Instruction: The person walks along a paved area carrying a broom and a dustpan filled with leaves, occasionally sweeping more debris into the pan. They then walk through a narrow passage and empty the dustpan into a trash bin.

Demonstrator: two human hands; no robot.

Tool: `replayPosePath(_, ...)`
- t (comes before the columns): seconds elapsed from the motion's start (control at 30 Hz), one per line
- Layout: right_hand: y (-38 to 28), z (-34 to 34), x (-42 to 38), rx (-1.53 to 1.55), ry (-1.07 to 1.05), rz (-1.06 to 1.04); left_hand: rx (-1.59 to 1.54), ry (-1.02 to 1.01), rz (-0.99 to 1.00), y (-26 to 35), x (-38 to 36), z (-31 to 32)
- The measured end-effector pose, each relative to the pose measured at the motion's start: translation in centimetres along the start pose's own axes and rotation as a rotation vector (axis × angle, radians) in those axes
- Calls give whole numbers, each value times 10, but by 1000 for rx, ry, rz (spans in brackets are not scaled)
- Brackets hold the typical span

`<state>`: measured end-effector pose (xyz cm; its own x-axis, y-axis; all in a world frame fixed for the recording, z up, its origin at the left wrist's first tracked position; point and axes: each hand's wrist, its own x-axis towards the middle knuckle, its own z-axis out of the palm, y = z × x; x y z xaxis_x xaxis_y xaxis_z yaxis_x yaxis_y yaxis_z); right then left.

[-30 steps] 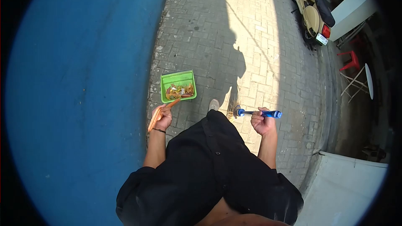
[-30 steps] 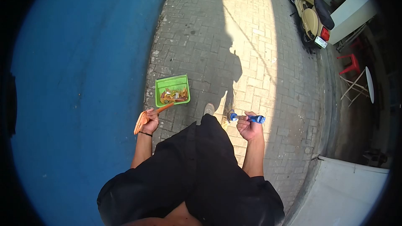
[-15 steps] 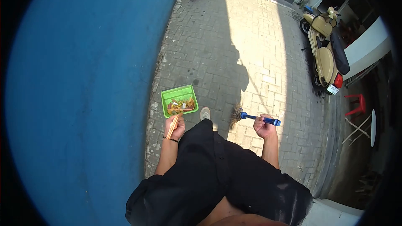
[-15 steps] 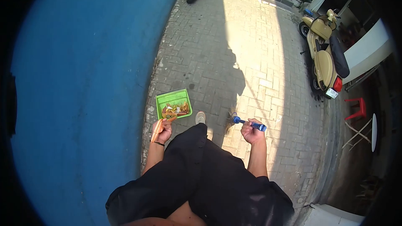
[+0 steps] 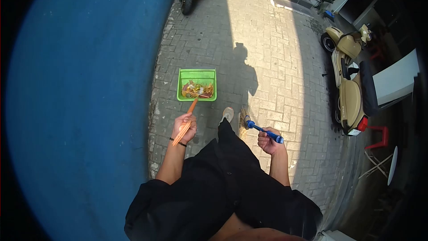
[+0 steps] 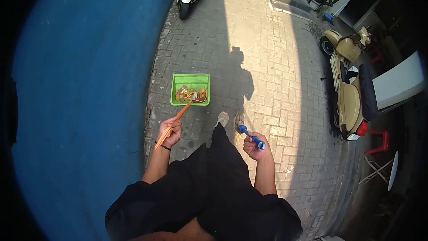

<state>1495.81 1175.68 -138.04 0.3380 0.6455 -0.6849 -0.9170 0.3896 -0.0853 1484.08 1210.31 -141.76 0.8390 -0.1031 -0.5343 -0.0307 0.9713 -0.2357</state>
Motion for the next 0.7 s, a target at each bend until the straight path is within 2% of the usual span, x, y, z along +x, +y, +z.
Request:
replayPosePath(0.13,-140,105,85,-97,-36,101,33,-27,9,16,130,115)
replayPosePath(0.17,-172,136,100,-175,-41,68,54,-43,10,27,161,145)
replayPosePath(0.23,-232,187,136,-281,25,87,72,-56,8,36,207,202)
replayPosePath(0.4,-385,301,210,-503,-169,-185,44,6,-41,71,339,313)
replayPosePath(0.5,-461,333,277,-577,-251,-366,183,-91,-142,111,452,356)
replayPosePath(0.57,-510,327,332,-592,-339,-427,176,-67,-162,141,531,388)
replayPosePath(0.63,-559,336,376,-741,-229,-481,182,-29,-187,172,598,429)
replayPosePath(0.67,-590,346,397,-688,-108,-395,185,-20,-198,184,633,454)
replayPosePath(0.7,-624,353,425,-647,-106,-307,181,-14,-209,194,667,480)
